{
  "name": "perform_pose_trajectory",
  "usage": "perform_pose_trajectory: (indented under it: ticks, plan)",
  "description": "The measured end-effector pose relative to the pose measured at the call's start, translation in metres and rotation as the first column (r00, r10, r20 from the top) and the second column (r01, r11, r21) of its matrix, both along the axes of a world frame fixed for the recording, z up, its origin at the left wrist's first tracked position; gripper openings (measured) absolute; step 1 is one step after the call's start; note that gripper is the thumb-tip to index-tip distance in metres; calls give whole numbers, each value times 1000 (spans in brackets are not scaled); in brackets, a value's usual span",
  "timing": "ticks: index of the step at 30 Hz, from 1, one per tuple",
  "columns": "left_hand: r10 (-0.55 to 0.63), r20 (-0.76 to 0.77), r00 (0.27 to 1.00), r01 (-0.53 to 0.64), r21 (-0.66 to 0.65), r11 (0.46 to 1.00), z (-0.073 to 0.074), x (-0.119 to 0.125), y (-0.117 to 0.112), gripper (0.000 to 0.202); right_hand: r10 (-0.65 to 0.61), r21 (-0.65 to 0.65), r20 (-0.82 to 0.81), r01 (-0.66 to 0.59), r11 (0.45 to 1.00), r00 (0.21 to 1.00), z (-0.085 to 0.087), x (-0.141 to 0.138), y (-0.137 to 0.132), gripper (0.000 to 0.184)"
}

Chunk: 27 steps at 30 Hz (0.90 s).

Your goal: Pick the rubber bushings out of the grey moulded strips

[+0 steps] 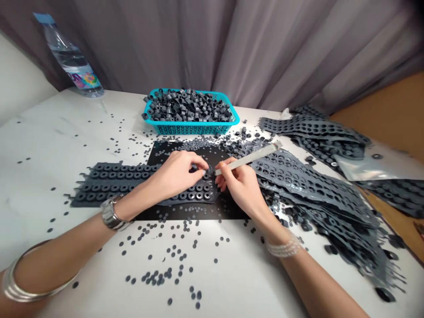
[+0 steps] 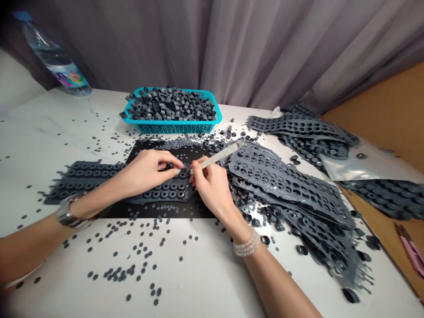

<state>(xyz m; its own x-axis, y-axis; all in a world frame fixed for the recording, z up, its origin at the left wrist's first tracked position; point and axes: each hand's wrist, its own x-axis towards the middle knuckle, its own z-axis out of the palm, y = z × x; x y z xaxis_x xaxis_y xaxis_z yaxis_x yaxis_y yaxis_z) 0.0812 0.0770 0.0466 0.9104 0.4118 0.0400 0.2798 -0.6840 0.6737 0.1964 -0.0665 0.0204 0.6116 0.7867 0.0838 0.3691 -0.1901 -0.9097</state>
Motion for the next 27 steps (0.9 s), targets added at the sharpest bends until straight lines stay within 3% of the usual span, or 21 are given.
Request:
perform_pose_trajectory:
  ticks: [3,7,14,21,27]
  plan:
    - [-137,-49,989,144,191,971,-9,-1,-3,31,17,-35,82,-14,999,996,-3,-1,1,29]
    - [-177,-98,979,197,270,942,-14,-2,-1,34,15,-59,139,-6,998,990,-4,-3,3,28]
    - [-172,-129,977,204,300,932,-9,4,-9,21,13,-60,173,-2,998,985,-3,-4,4,26]
    - [-162,-108,981,188,327,926,-14,6,-7,21,32,-82,280,-9,997,960,-1,-7,6,28]
    - [-161,4,987,153,289,945,-17,5,-10,18,25,-111,382,19,994,924,0,-14,9,27]
